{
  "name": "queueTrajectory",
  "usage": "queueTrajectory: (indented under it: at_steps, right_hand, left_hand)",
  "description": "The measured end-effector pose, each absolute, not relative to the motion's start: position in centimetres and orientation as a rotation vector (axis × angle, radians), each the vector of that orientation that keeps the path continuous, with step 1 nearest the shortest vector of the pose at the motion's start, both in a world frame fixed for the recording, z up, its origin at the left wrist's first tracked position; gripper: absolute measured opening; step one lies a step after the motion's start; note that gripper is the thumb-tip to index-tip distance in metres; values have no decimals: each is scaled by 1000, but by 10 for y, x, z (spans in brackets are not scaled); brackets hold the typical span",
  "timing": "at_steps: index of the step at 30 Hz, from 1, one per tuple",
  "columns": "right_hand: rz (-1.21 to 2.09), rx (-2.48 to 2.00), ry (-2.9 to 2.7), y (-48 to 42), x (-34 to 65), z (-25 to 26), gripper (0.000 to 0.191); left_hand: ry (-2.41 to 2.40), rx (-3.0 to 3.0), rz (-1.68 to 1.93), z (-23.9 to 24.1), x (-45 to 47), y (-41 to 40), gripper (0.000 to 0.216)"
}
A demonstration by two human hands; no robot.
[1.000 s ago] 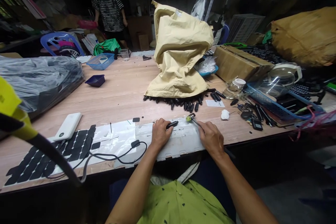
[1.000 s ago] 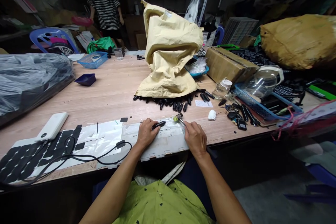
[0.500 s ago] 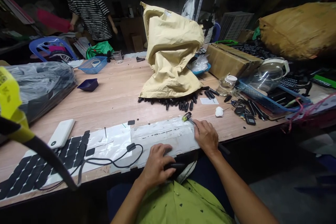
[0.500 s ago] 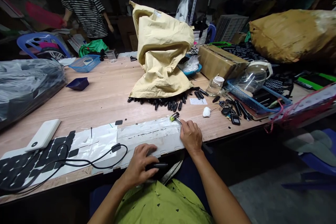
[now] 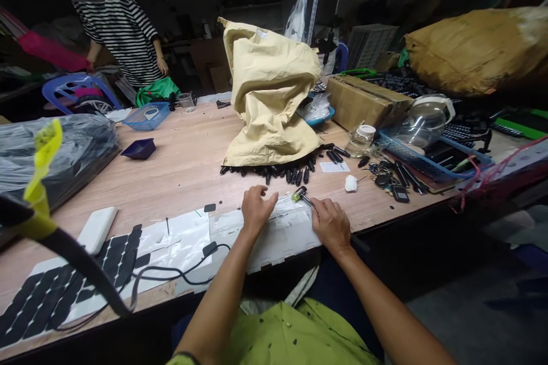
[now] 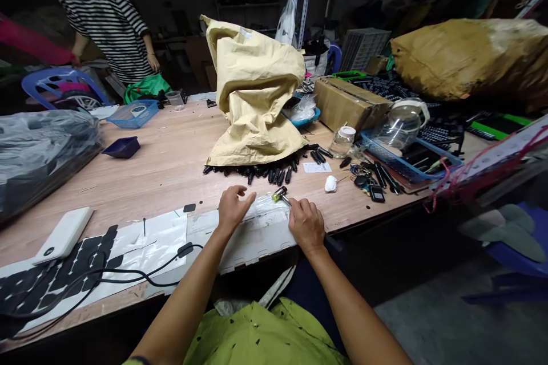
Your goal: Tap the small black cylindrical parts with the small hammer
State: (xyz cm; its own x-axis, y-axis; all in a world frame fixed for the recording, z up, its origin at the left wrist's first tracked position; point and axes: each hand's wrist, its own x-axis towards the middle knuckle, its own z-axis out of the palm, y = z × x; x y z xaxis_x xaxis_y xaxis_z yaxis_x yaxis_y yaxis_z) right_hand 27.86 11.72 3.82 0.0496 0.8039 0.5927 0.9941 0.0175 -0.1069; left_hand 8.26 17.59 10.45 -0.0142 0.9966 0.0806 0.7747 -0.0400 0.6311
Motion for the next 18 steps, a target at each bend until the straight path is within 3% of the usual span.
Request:
queueTrajectory:
  at_steps: [8,18]
  right_hand:
    - [-519,-1855,-1775,118,273,36,22]
    - [-453,-1888,-1796,118,274,38,23]
  left_hand:
    - [2126,1723,472,105,107,239,21]
    - [1874,1948,563,86,51,165,8]
